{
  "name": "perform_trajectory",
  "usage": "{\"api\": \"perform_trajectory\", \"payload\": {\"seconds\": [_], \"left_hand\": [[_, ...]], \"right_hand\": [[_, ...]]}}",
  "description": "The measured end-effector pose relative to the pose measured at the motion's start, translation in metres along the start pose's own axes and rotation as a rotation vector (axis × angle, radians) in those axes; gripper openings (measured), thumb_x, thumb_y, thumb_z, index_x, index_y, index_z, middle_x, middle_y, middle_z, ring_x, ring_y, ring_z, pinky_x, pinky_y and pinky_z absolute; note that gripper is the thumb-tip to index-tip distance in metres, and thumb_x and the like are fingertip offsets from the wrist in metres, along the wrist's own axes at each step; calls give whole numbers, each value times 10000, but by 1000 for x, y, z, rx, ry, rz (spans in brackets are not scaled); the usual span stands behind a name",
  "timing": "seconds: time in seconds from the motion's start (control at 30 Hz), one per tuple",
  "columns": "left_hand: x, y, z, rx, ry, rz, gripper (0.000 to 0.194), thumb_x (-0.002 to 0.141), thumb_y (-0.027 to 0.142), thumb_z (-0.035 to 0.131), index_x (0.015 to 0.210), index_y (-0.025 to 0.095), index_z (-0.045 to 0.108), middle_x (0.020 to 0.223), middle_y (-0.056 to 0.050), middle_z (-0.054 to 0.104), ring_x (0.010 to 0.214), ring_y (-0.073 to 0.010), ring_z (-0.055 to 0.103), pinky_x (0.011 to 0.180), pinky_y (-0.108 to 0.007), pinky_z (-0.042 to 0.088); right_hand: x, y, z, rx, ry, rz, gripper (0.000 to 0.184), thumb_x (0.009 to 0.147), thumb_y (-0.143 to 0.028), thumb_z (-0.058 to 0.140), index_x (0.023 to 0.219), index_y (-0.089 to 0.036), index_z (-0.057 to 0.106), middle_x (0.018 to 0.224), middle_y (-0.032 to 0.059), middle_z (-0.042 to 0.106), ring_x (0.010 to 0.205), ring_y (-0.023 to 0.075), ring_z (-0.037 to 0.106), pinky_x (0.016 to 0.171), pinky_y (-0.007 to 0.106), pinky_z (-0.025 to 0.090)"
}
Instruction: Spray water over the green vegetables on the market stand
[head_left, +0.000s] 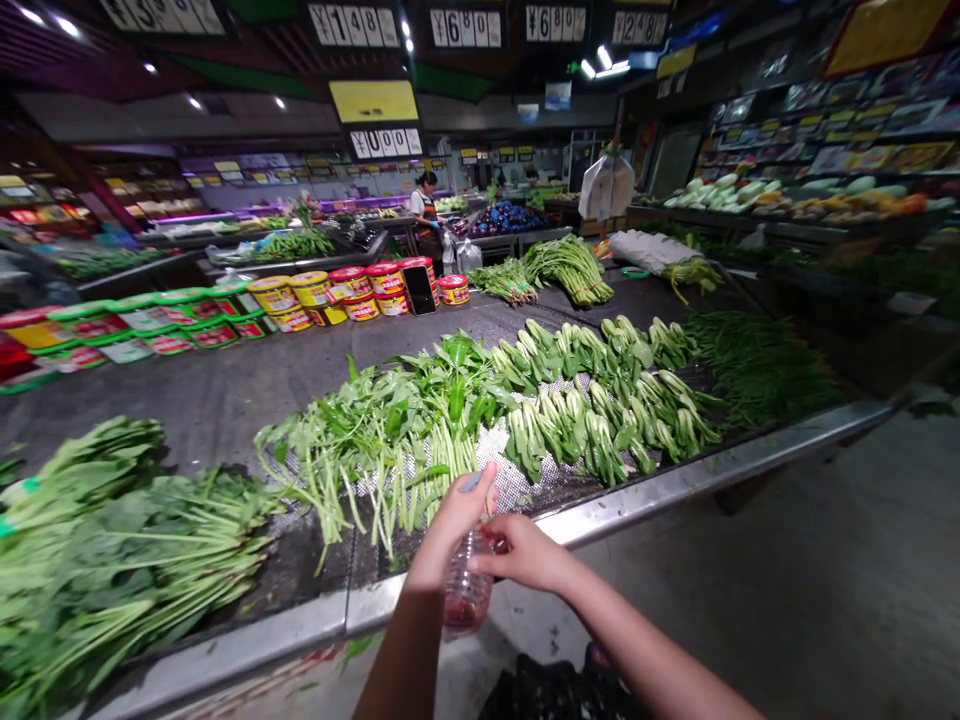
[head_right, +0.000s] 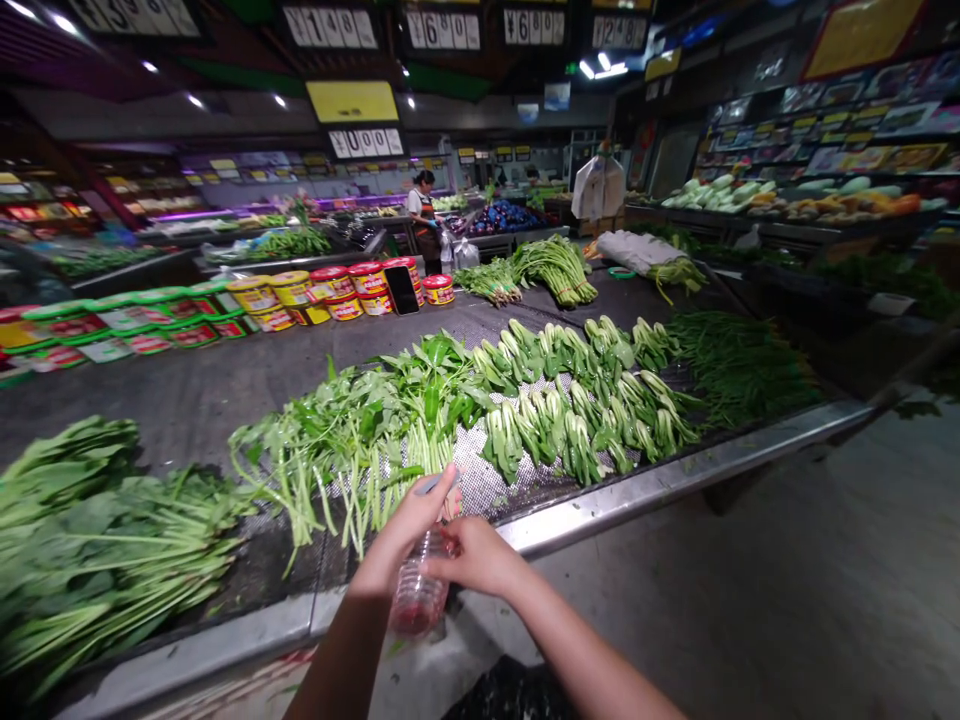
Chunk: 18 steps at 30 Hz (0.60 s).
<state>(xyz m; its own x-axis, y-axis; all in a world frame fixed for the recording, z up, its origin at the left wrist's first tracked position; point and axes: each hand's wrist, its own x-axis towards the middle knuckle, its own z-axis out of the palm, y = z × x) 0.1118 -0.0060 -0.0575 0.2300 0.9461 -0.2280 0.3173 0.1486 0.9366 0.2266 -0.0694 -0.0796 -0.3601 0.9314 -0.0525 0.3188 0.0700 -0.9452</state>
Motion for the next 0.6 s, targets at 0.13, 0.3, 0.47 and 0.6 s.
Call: {"api": "perform_trajectory", "payload": {"seconds": [0.13,0.3,0.47,0.6], "left_hand": [[0,-6,-4,-18,1,-15,487,689,652,523,609,172,558,504,8,531,456,-130,477,473,-255,385],[5,-7,-6,-100,63,93,527,704,671,497,662,155,590,661,-38,612,598,-149,560,575,-258,444],[16,7,-7,-158,230,215,557,748,671,441,799,152,638,819,-73,659,769,-172,607,700,-271,469],[29,25,-8,-191,328,223,615,739,714,392,853,158,629,817,-74,657,742,-171,607,644,-268,468]], "right_hand": [[3,1,3,0,-22,14,225,693,-343,690,723,-128,632,604,-27,561,546,97,450,497,196,313],[6,2,2,60,19,-11,297,707,-329,680,940,-146,658,824,36,677,698,161,590,633,246,443],[10,11,-8,96,201,-36,584,658,-347,726,1184,-163,553,1110,96,631,953,229,600,844,359,468],[12,19,-16,82,286,0,784,580,-400,778,1263,-162,476,1218,128,566,1036,260,574,913,416,446]]}}
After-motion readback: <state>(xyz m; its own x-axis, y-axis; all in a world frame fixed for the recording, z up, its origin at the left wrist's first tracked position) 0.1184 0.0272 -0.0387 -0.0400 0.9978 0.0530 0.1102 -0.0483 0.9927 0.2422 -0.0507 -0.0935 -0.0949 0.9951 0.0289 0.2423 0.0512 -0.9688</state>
